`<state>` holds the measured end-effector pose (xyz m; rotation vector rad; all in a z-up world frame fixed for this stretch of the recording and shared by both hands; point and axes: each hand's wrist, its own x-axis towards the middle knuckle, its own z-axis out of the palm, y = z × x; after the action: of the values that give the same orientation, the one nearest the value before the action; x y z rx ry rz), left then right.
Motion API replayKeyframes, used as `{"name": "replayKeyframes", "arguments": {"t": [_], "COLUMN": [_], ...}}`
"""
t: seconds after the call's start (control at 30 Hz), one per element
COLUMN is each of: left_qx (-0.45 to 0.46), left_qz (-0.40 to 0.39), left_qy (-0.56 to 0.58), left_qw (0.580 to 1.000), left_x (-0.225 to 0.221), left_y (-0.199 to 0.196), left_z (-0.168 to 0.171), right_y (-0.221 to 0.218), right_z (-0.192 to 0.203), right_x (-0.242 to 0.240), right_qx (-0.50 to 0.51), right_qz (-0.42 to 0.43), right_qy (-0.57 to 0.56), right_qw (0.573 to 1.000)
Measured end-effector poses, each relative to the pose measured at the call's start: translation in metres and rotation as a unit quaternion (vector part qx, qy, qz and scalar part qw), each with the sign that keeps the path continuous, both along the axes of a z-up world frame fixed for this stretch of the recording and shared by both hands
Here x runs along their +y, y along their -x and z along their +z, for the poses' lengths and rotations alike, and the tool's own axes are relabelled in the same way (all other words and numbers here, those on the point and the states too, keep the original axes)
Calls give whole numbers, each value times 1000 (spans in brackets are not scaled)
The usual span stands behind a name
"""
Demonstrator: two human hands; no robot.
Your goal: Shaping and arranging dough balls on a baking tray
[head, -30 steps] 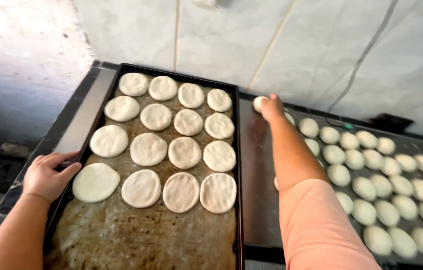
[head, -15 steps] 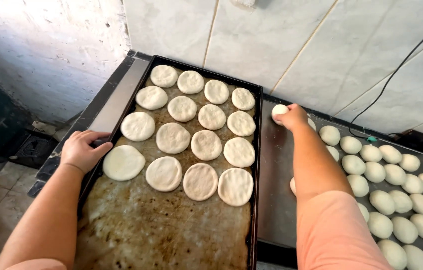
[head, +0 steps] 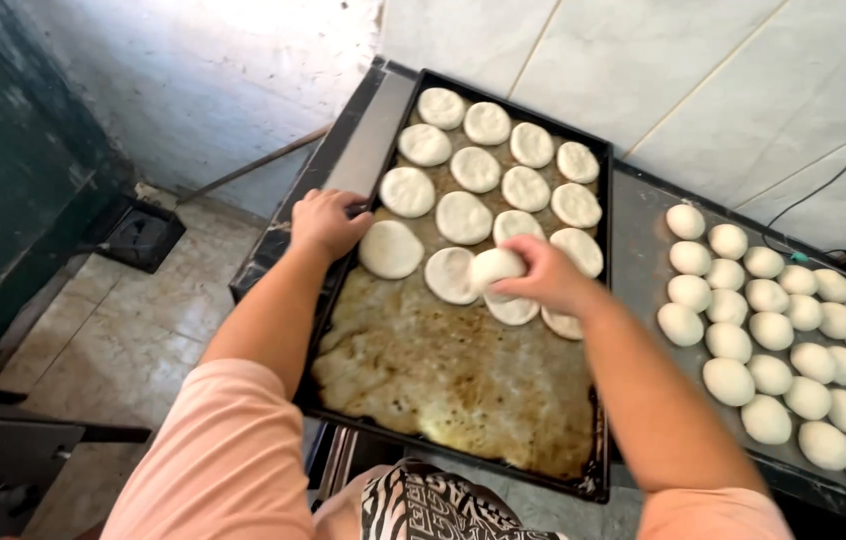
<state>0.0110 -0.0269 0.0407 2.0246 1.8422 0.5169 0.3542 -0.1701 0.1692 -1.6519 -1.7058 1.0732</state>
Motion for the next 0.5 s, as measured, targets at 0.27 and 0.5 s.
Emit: {"name": "replayKeyframes", "arguments": {"t": [0.27, 0.5], "left_qx": [-32, -40], "left_qz": [-32, -31], "left_qy": [33, 56], "left_qw": [998, 997], "left_x": [-13, -19], "left_y": [4, 4], "left_z": [28, 35], "right_y": [152, 182], "right_z": [-65, -61], "right_x": [0, 4], "right_qx": [119, -134], "right_qz": [160, 124], "right_qy": [167, 124], "right_qw": [966, 975]}}
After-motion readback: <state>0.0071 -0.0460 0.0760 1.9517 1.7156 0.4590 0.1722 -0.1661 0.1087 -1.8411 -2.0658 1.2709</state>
